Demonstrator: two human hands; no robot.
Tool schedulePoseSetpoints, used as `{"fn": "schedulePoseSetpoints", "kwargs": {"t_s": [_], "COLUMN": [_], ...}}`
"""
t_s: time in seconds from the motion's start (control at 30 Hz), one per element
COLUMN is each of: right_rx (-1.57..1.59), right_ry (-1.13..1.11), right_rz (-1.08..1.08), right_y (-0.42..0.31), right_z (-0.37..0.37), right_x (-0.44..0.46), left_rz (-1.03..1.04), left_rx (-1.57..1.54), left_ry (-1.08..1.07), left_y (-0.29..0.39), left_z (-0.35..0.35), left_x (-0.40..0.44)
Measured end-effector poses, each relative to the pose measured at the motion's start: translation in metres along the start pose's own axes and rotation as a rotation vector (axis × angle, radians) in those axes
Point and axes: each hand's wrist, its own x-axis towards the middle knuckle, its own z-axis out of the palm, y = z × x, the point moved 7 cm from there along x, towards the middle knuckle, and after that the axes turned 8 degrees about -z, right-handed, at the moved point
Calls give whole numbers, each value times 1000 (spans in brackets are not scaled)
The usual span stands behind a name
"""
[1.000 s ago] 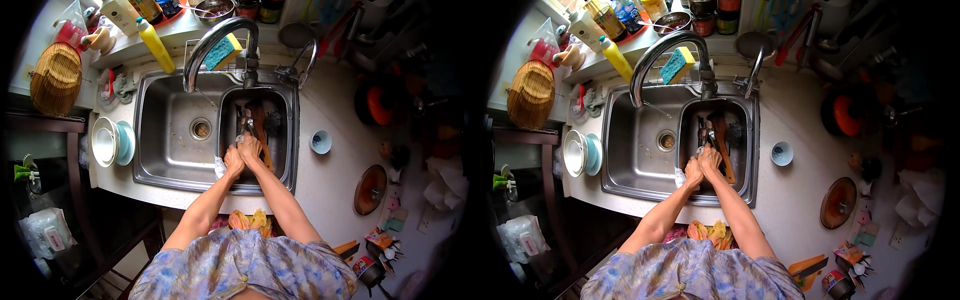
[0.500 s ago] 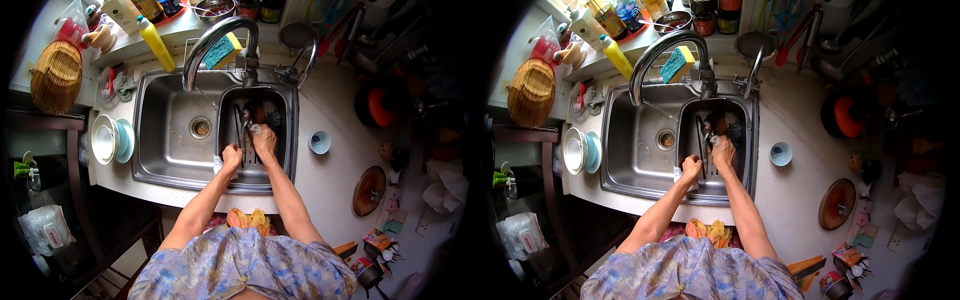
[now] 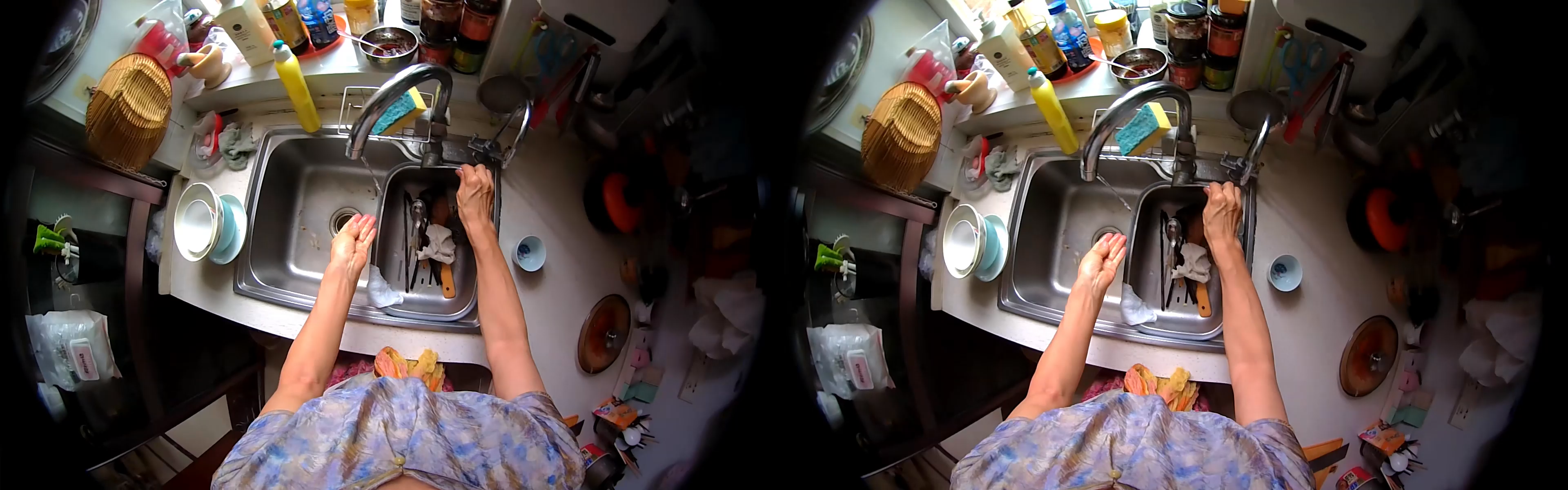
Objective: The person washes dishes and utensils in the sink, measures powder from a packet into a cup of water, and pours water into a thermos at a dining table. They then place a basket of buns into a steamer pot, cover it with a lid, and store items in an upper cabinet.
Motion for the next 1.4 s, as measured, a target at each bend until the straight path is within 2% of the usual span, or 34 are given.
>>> {"fn": "schedulePoseSetpoints", "kwargs": {"t_s": [0.17, 0.23, 0.3, 0.33, 0.37, 0.4, 0.43, 0.5, 0.53, 0.57, 0.6, 0.7, 0.77, 0.8, 0.83, 0.87, 0.9, 1.03, 1.1, 1.13, 1.2, 1.4], "right_rx": [-4, -2, 194, 372, 700, 1024, 1246, 1447, 1617, 1786, 1788, 1738, 1473, 1416, 1065, 953, 729, 307, 92, 76, 143, 188], "right_ry": [-56, 60, 82, -12, -145, -178, -213, -305, -363, -424, -431, -463, -408, -421, -413, -265, -242, -306, -353, -344, -159, -329], "right_rz": [-25, 30, 132, 263, 593, 825, 906, 1155, 1238, 1320, 1315, 1199, 829, 687, 379, 258, 221, 245, 219, 172, 91, 234], "right_y": [-10, -28, -51, -54, -57, -74, -91, -120, -134, -148, -152, -158, -151, -145, -134, -123, -105, -56, -30, -13, 13, -1], "right_z": [0, -15, -14, 8, 41, 65, 88, 133, 148, 160, 163, 159, 126, 110, 89, 68, 60, 17, 16, 23, 28, 19], "right_x": [-7, -1, 0, -6, -21, -31, -36, -42, -40, -37, -31, -20, -6, -3, 2, 4, -2, -12, -9, -6, 10, 2], "left_rz": [-40, -40, -39, -64, -88, -98, -92, -210, -271, -286, -312, -430, -443, -439, -377, -319, -194, -172, -122, -132, -124, -99], "left_rx": [-129, -131, -131, -148, -164, -168, -170, -227, -435, -473, -498, -463, -420, -397, -375, -329, -251, -305, -189, -112, -27, 371], "left_ry": [7, 13, 22, 27, 31, 19, 14, -337, -226, -294, -430, -1030, -1188, -1186, -970, -752, -316, -197, -200, -199, -174, -65], "left_y": [7, 10, 13, 14, 15, 15, 14, 12, 14, 17, 19, 30, 35, 35, 31, 27, 26, 24, 31, 33, 41, 49], "left_z": [-3, 0, 4, 6, 9, 7, -4, -1, 3, 15, 24, 58, 66, 70, 73, 73, 55, 51, 49, 44, 31, 19], "left_x": [16, 26, 35, 40, 44, 58, 79, 114, 103, 95, 94, 75, 67, 67, 75, 80, 89, 72, 49, 49, 48, 13]}}
